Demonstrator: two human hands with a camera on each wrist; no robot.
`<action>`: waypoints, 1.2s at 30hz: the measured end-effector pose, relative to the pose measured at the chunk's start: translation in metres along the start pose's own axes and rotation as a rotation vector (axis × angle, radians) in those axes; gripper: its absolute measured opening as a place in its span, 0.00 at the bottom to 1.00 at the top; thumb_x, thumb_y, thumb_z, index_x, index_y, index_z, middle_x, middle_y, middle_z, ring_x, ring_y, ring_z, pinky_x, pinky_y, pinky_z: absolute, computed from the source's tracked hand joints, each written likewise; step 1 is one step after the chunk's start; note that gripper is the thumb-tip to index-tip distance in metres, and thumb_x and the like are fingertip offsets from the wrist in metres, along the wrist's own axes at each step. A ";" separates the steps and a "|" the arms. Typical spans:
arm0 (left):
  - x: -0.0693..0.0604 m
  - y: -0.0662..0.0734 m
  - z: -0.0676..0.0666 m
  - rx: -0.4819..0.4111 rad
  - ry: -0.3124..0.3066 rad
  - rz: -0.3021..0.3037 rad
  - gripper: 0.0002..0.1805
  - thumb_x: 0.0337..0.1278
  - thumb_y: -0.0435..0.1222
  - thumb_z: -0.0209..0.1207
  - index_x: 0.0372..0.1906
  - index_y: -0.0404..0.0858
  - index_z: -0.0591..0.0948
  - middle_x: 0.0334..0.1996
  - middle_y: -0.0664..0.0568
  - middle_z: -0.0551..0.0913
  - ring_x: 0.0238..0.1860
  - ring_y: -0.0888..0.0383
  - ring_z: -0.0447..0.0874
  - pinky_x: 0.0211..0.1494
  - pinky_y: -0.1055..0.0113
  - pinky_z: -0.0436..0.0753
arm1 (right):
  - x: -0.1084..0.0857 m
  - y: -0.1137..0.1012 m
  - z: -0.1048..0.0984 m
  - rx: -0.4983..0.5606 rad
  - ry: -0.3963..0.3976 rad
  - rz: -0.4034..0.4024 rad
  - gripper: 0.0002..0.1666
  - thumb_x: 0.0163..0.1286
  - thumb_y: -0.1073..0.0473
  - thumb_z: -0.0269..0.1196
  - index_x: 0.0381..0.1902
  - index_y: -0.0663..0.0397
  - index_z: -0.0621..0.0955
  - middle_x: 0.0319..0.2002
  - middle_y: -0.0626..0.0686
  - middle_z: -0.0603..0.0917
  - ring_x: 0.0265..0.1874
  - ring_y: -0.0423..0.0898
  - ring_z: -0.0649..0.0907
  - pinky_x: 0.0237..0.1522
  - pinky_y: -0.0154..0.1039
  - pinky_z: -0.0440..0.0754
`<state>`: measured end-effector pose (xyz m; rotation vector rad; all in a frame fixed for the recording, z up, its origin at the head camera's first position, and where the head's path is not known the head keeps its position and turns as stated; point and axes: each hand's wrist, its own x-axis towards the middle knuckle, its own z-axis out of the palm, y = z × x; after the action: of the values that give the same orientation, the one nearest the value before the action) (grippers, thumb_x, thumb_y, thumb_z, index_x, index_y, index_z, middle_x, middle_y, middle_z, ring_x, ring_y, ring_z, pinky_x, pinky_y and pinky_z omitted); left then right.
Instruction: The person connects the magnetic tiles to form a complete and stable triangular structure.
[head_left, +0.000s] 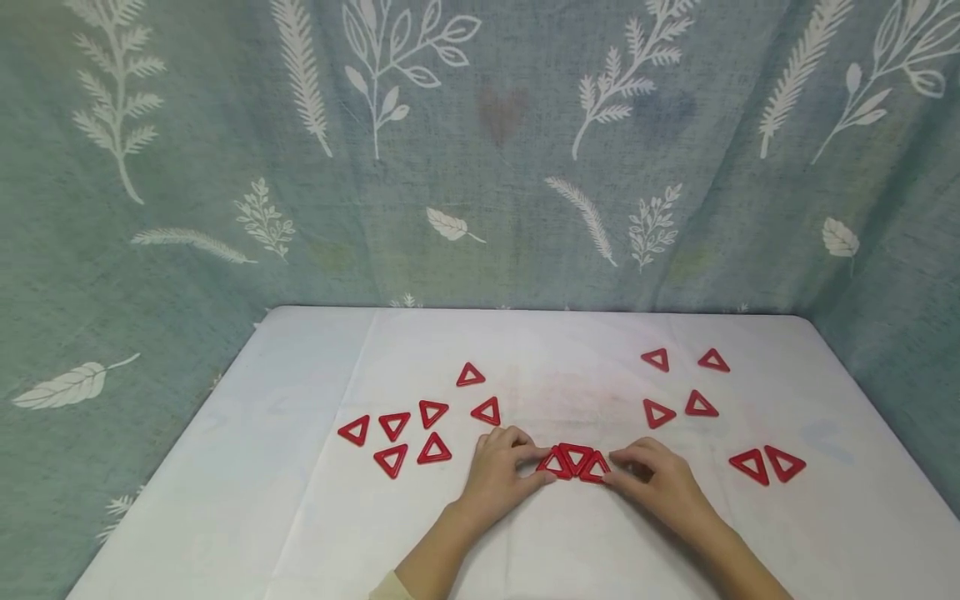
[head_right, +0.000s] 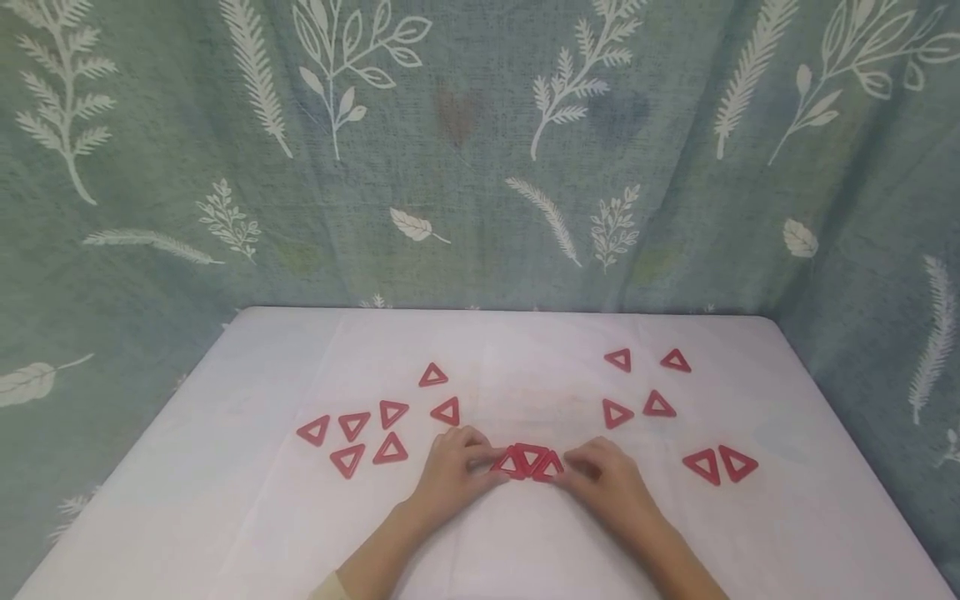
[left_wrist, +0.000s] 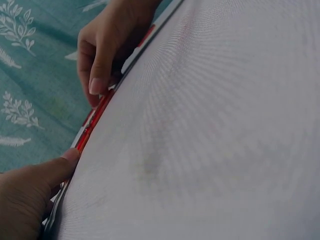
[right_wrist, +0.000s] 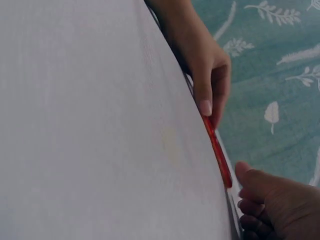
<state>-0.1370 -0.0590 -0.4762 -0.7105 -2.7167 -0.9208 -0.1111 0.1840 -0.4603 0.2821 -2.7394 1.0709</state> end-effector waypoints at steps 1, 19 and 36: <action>0.000 0.000 0.000 -0.003 0.000 0.000 0.17 0.46 0.49 0.69 0.44 0.50 0.87 0.35 0.62 0.75 0.39 0.63 0.70 0.48 0.63 0.66 | 0.000 0.003 -0.001 0.002 0.009 -0.011 0.17 0.46 0.58 0.76 0.36 0.49 0.87 0.29 0.39 0.79 0.28 0.34 0.73 0.32 0.29 0.77; -0.002 -0.001 0.003 0.006 0.053 0.023 0.15 0.42 0.47 0.71 0.40 0.49 0.88 0.33 0.62 0.75 0.37 0.64 0.70 0.45 0.67 0.66 | 0.010 0.030 -0.018 -0.142 0.294 0.092 0.19 0.48 0.62 0.75 0.39 0.63 0.84 0.35 0.55 0.80 0.31 0.48 0.79 0.32 0.29 0.78; -0.001 0.000 0.002 -0.023 0.027 0.003 0.15 0.44 0.47 0.70 0.40 0.48 0.88 0.32 0.62 0.74 0.38 0.65 0.70 0.47 0.66 0.66 | 0.021 0.042 -0.018 -0.103 0.266 0.192 0.29 0.56 0.60 0.70 0.52 0.71 0.77 0.45 0.66 0.75 0.45 0.60 0.74 0.43 0.58 0.78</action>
<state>-0.1361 -0.0585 -0.4779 -0.7018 -2.6851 -0.9553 -0.1397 0.2243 -0.4697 -0.1325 -2.6064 0.9300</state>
